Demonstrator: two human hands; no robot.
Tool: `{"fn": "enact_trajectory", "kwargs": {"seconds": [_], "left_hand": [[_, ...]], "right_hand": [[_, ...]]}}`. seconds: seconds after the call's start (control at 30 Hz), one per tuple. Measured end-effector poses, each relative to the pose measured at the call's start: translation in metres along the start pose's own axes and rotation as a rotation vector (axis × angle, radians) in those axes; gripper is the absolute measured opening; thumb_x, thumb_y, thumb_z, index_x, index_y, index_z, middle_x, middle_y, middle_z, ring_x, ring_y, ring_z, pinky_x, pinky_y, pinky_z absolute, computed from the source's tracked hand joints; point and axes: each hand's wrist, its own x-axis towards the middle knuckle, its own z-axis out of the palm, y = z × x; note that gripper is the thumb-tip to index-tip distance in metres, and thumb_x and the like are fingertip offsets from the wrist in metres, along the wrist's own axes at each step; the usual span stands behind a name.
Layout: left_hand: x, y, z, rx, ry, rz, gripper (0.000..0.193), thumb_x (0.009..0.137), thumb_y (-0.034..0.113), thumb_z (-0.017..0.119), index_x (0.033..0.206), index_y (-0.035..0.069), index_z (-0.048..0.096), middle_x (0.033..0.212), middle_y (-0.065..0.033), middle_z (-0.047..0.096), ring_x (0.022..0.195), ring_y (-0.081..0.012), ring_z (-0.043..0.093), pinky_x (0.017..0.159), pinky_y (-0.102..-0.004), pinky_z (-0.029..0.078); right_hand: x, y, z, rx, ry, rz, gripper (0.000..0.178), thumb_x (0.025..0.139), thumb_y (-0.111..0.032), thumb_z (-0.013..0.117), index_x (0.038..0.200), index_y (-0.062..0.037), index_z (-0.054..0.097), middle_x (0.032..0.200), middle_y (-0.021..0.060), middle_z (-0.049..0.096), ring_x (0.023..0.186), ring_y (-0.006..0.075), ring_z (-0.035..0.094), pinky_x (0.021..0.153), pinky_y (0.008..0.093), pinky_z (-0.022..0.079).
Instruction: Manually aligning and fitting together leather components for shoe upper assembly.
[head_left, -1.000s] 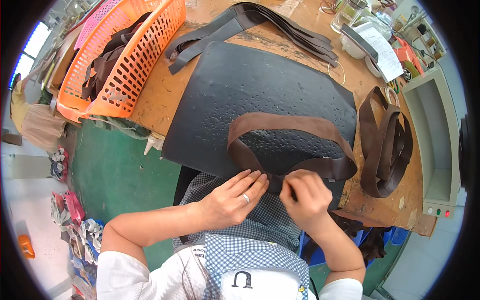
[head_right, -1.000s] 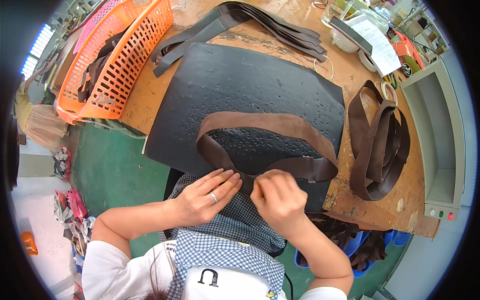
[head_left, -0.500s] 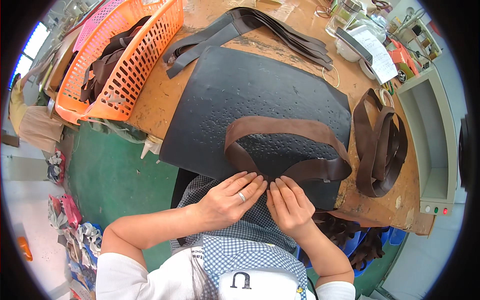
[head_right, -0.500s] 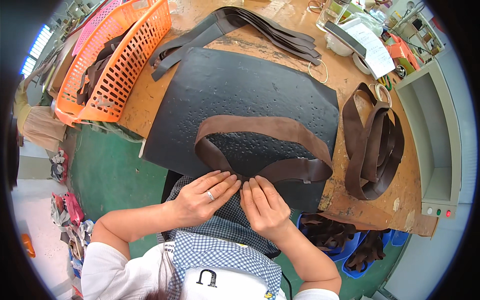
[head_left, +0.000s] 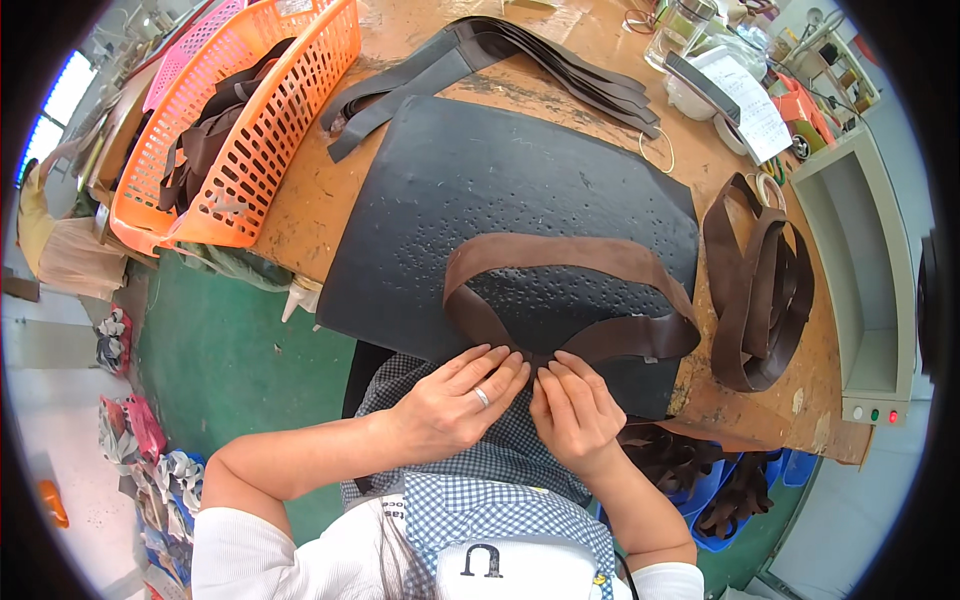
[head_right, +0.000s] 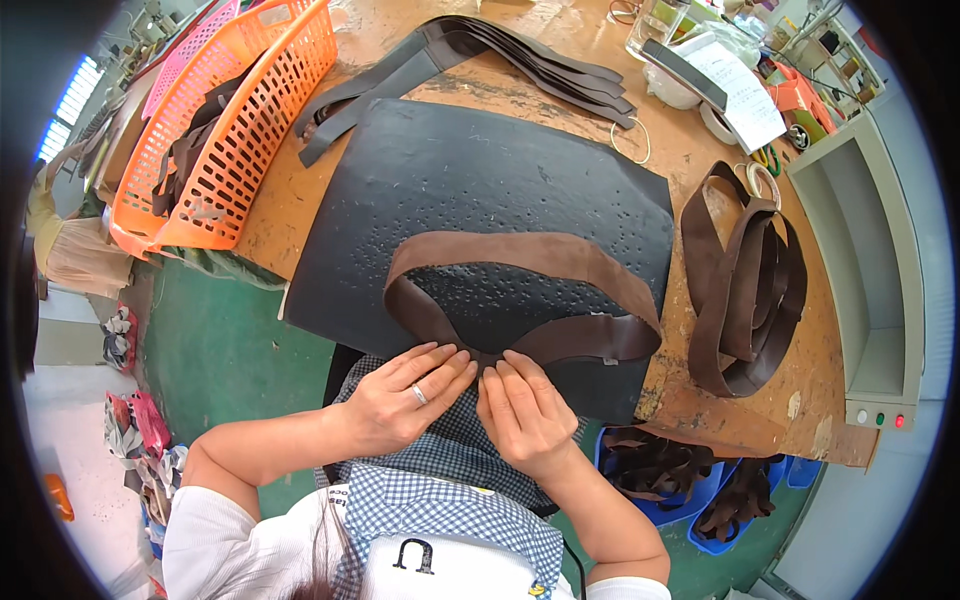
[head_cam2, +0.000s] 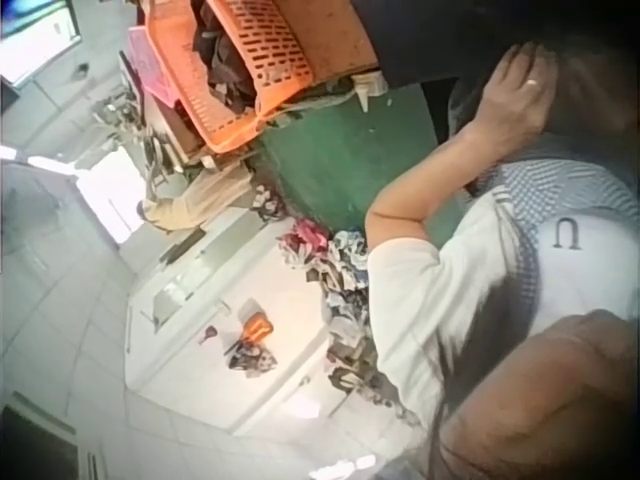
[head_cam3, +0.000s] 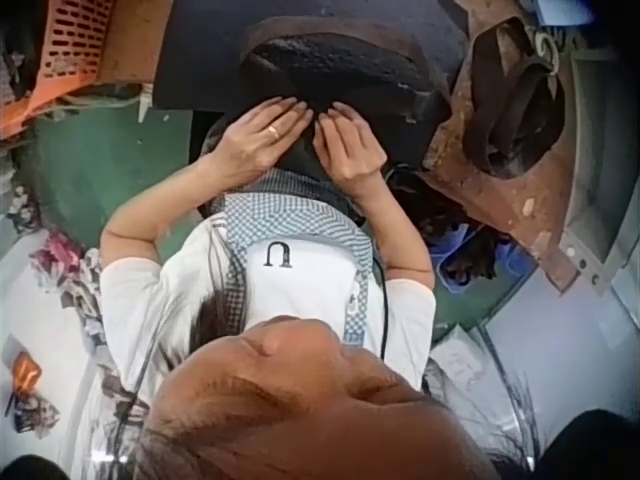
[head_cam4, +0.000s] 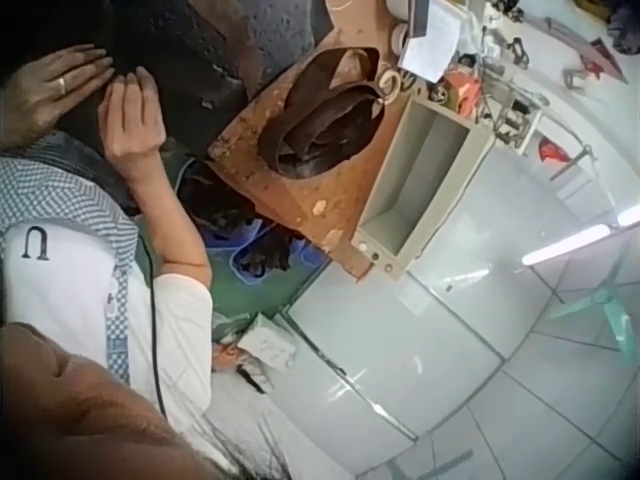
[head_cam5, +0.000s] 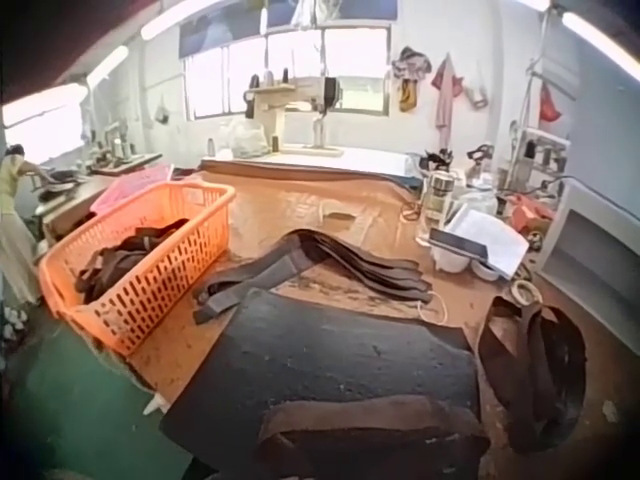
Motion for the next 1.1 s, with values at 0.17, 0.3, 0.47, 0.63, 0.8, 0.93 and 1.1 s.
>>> {"fn": "enact_trajectory", "kwargs": {"seconds": [0.17,0.3,0.47,0.63,0.8,0.93,1.1], "left_hand": [[-0.001,0.0,0.001,-0.019,-0.002,-0.011,0.045,0.076,0.01,0.061,0.118,-0.003,0.067,0.122,-0.0136,0.063,0.114,-0.0278,0.063,0.1,-0.0406,0.053],[-0.001,0.0,0.0,0.003,-0.024,0.011,0.045,0.075,0.01,0.061,0.118,-0.002,0.067,0.122,-0.014,0.063,0.113,-0.0287,0.063,0.101,-0.0411,0.052],[-0.002,-0.001,-0.002,-0.032,-0.014,0.024,0.044,0.076,0.009,0.061,0.118,-0.004,0.067,0.121,-0.0163,0.063,0.115,-0.03,0.062,0.101,-0.0422,0.052],[-0.004,-0.003,-0.001,-0.076,0.011,0.017,0.042,0.076,0.006,0.062,0.116,-0.005,0.067,0.117,-0.0183,0.066,0.114,-0.0311,0.063,0.101,-0.0429,0.052],[-0.004,-0.005,-0.001,-0.258,0.063,-0.146,0.045,0.073,0.001,0.068,0.118,-0.003,0.065,0.117,-0.0157,0.066,0.111,-0.0295,0.065,0.098,-0.0426,0.052],[0.02,0.003,-0.005,-0.164,0.042,-0.156,0.044,0.073,0.003,0.073,0.116,-0.002,0.064,0.123,-0.0135,0.062,0.114,-0.0283,0.06,0.104,-0.0509,0.045],[0.032,-0.02,-0.017,-0.205,0.035,-0.074,0.045,0.071,0.006,0.078,0.115,0.004,0.067,0.106,-0.0107,0.068,0.096,-0.0276,0.066,0.097,-0.0453,0.051]], "right_hand": [[0.001,0.0,-0.003,-0.009,-0.035,-0.008,0.025,0.07,0.002,0.074,0.095,0.0034,0.071,0.095,0.0115,0.067,0.092,0.0277,0.07,0.074,0.032,0.059],[0.0,0.002,-0.002,-0.009,-0.03,-0.013,0.023,0.07,-0.001,0.074,0.093,0.0027,0.072,0.094,0.0106,0.068,0.092,0.026,0.069,0.075,0.031,0.059],[-0.001,-0.001,0.002,-0.058,-0.009,-0.046,0.019,0.073,-0.003,0.072,0.091,0.0025,0.073,0.094,0.0103,0.068,0.093,0.0255,0.069,0.075,0.0307,0.059],[-0.001,-0.002,-0.004,-0.012,-0.086,-0.016,0.027,0.071,-0.003,0.075,0.097,0.0044,0.072,0.101,0.0135,0.067,0.097,0.0292,0.068,0.08,0.0326,0.058],[-0.004,-0.001,-0.012,0.014,-0.157,-0.041,0.033,0.072,-0.005,0.075,0.104,0.0029,0.072,0.107,0.0146,0.065,0.101,0.0312,0.067,0.085,0.0351,0.058],[-0.003,0.014,-0.018,0.206,-0.205,0.004,0.038,0.072,-0.005,0.076,0.109,-0.0019,0.072,0.11,0.0138,0.066,0.109,0.0316,0.065,0.087,0.0381,0.057],[0.026,0.02,-0.04,0.423,-0.215,0.137,0.044,0.07,-0.001,0.078,0.113,-0.0044,0.068,0.113,0.0138,0.066,0.104,0.0316,0.067,0.092,0.0422,0.054]]}}
